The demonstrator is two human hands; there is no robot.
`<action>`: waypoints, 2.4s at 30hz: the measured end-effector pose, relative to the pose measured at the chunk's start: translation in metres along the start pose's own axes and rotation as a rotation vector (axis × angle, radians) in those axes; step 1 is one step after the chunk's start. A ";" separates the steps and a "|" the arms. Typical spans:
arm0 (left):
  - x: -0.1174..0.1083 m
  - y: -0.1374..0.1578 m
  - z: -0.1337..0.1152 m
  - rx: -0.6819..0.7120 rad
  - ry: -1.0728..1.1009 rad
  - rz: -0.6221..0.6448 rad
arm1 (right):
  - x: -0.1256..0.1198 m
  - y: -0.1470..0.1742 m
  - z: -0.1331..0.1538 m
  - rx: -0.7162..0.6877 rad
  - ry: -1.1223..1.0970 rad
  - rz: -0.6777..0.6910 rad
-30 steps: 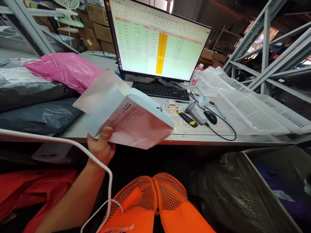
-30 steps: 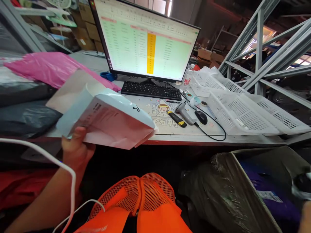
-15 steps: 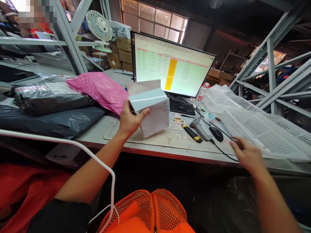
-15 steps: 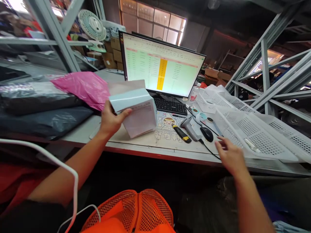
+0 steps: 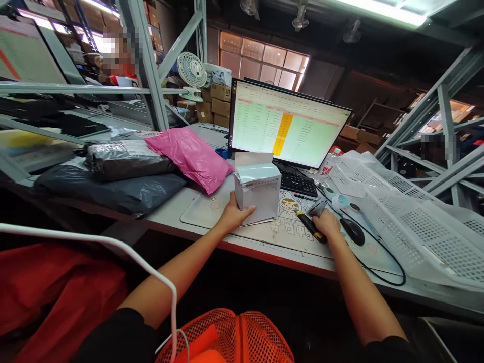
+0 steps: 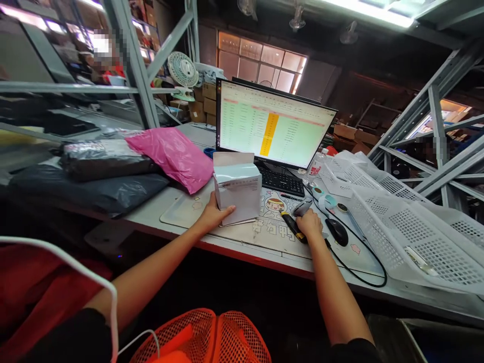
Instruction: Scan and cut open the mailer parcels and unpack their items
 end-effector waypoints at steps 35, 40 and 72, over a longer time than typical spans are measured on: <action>-0.051 0.019 0.008 -0.044 -0.079 -0.026 | -0.031 0.009 0.016 -0.201 -0.012 -0.094; -0.054 0.028 0.020 -0.034 -0.009 -0.027 | 0.012 -0.015 -0.001 -0.157 0.045 0.012; -0.056 0.025 0.024 0.001 -0.037 -0.023 | -0.043 -0.007 0.206 -0.884 -0.562 0.380</action>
Point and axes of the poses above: each hand's wrist, its own y-axis away from the middle knuckle, its own x-axis out of the palm, z = x × y, the point moved 9 cm from there along -y, towards the middle knuckle, and after that the axes turned 3 degrees about z, right-handed, at the moved point
